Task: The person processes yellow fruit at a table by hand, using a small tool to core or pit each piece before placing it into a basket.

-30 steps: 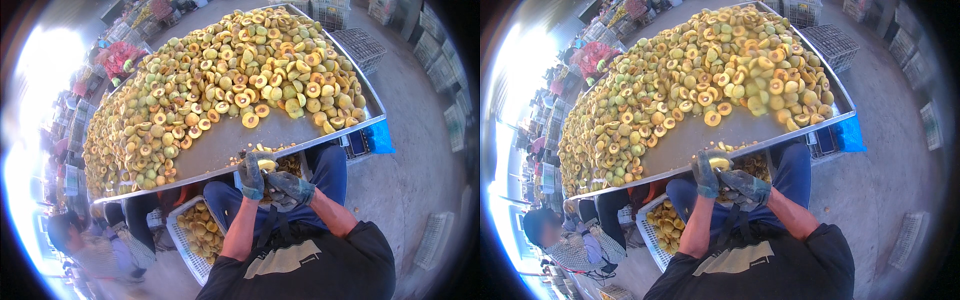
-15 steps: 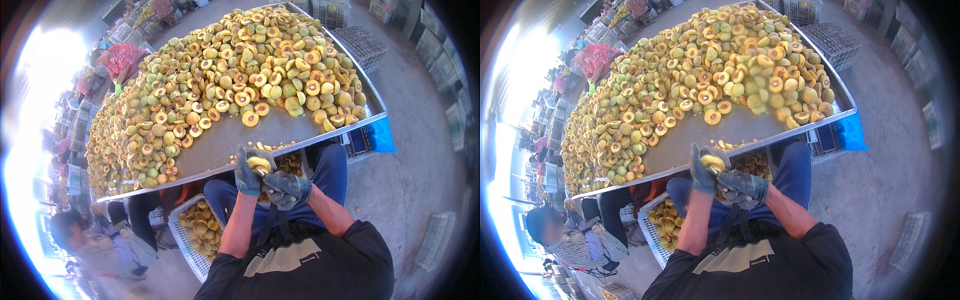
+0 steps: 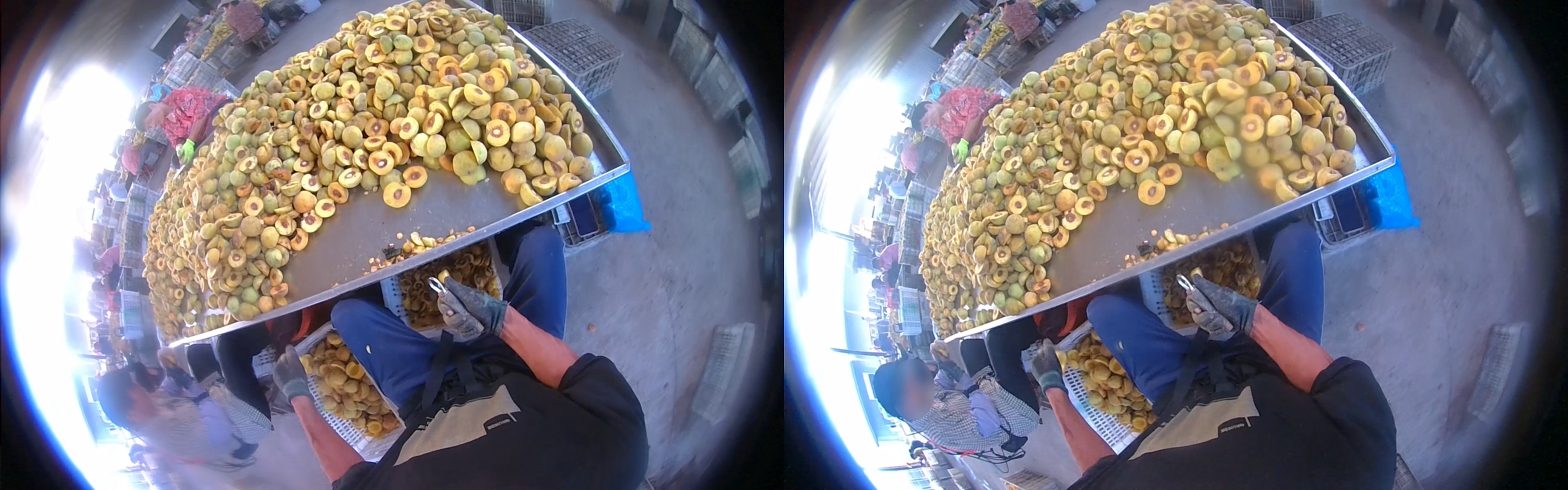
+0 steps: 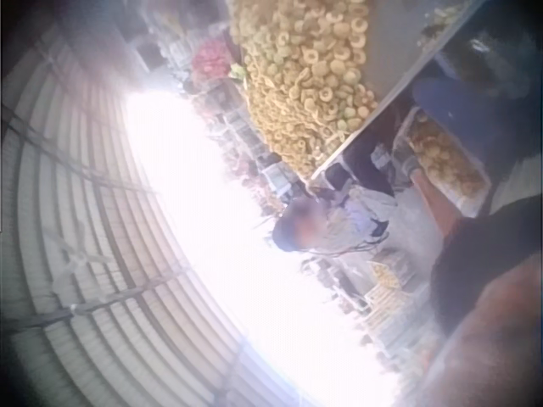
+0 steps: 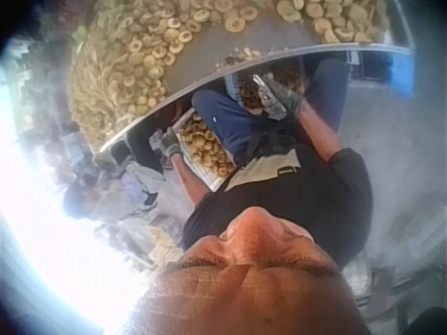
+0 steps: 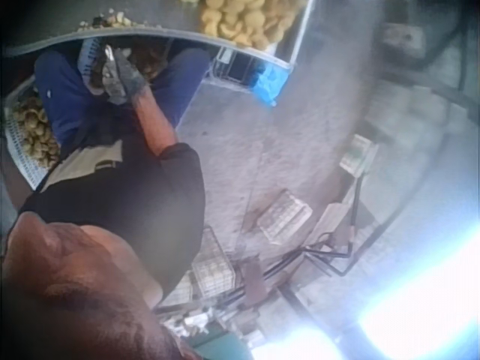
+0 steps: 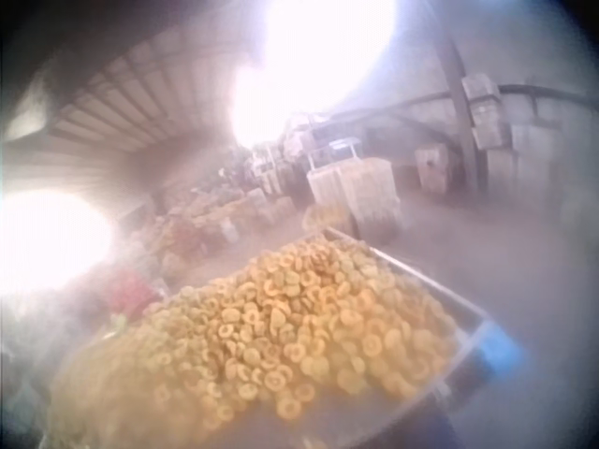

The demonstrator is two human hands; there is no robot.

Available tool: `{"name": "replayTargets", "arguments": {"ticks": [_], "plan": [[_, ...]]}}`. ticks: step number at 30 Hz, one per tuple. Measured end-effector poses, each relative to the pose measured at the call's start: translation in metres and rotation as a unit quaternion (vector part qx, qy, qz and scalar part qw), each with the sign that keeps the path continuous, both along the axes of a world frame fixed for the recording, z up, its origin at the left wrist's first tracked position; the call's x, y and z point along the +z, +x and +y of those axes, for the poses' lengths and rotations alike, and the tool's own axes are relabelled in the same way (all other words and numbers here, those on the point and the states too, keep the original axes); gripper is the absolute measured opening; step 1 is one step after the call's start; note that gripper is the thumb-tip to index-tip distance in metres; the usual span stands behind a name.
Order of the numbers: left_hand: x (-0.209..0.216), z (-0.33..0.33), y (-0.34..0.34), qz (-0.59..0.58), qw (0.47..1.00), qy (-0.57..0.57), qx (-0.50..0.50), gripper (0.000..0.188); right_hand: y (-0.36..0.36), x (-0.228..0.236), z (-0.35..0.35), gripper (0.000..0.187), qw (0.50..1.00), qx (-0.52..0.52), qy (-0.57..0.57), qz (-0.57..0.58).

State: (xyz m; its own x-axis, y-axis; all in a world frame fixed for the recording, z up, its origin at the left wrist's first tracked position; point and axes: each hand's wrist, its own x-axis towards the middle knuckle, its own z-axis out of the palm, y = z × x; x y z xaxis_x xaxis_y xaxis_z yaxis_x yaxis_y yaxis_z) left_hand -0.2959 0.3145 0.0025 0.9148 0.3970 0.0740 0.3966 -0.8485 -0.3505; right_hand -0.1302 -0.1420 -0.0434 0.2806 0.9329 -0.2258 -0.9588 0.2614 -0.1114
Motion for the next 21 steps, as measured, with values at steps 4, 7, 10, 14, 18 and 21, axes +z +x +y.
{"name": "replayTargets", "arguments": {"ticks": [4, 7, 10, 14, 18, 21], "plan": [[-0.006, 0.000, -0.007, -0.063, 0.985, -0.104, 0.125, 0.020, 0.005, 0.018, 0.003, 0.063, 0.992, -0.032, -0.120, -0.014], [0.013, -0.045, 0.060, -0.208, 0.959, -0.170, -0.093, 0.018, 0.011, 0.011, -0.002, 0.062, 0.986, -0.017, -0.132, -0.104], [0.029, -0.127, 0.148, -0.277, 0.892, -0.350, -0.070, 0.030, 0.013, 0.019, 0.000, 0.061, 0.974, -0.035, -0.197, -0.109], [-0.018, -0.189, 0.271, -0.246, 0.835, -0.466, -0.157, 0.042, 0.014, 0.036, -0.007, 0.057, 0.958, -0.076, -0.233, -0.151], [-0.074, -0.214, 0.354, -0.275, 0.871, -0.375, -0.159, 0.057, 0.012, 0.026, -0.010, 0.056, 0.953, -0.061, -0.232, -0.187], [-0.075, -0.243, 0.375, -0.198, 0.895, -0.388, -0.096, 0.056, 0.010, 0.024, -0.013, 0.054, 0.929, -0.084, -0.296, -0.205]]}}
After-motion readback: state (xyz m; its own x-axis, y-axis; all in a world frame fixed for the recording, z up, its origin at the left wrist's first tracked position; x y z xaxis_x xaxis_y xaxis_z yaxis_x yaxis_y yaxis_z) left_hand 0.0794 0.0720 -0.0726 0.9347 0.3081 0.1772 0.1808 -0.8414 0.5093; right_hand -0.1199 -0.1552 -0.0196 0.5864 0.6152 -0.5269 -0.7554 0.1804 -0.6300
